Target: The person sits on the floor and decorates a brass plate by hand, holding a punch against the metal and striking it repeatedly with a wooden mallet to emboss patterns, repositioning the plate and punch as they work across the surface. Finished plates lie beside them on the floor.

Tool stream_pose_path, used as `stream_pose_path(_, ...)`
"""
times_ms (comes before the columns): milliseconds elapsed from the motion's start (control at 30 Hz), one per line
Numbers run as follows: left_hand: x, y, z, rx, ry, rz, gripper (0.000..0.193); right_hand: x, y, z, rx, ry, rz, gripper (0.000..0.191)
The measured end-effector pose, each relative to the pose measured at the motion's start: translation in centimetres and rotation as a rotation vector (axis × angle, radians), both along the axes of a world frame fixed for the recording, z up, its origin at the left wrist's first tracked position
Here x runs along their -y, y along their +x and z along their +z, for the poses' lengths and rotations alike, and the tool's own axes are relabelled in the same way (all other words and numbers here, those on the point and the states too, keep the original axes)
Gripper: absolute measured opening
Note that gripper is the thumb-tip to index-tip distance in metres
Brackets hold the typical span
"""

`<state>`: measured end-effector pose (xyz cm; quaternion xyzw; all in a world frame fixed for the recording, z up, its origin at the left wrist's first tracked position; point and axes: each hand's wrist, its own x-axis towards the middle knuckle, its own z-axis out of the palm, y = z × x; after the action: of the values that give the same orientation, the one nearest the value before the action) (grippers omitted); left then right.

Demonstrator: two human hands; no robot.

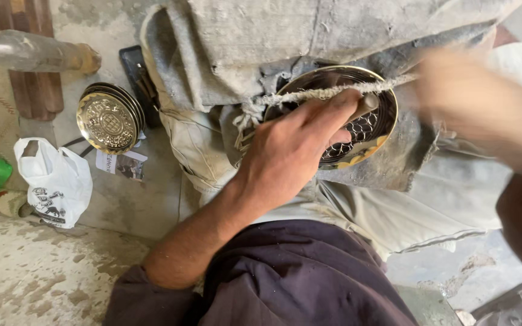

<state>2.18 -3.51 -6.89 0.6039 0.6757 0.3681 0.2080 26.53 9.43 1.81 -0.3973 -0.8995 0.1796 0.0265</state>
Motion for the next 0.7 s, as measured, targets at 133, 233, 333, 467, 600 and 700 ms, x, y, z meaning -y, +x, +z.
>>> stream_pose_path(133,-1.3,-0.8,0.5,-0.111,0.060,-0.208,0.034,4.6,3.8,-3.2,-0.300,-0.143,-0.318,0.026)
stream_pose_path(233,-2.2,-0.3,1.5,-0.172,0.007,-0.372,0.034,8.4,4.9,-4.9,-0.406,-0.173,-0.517,0.034)
stream_pose_path(333,-2.9,-0.1,2.8,-0.232,-0.073,-0.522,0.024,12.3,3.9,-5.4,-0.126,0.118,-0.417,0.046)
stream_pose_path(467,-3.1,-1.0,4.4,-0.262,-0.009,-0.540,0.020,13.9,2.1,-4.3,-0.111,0.091,-0.493,0.053)
stream_pose_path(600,-0.1,-2.8,5.1,0.123,0.126,-0.028,0.023,11.0,2.7,-1.6,-0.343,-0.096,-0.648,0.061)
stream_pose_path(700,2.5,-1.6,4.8,0.211,0.110,0.338,0.030,7.6,3.7,-0.1,0.017,0.024,-0.500,0.048)
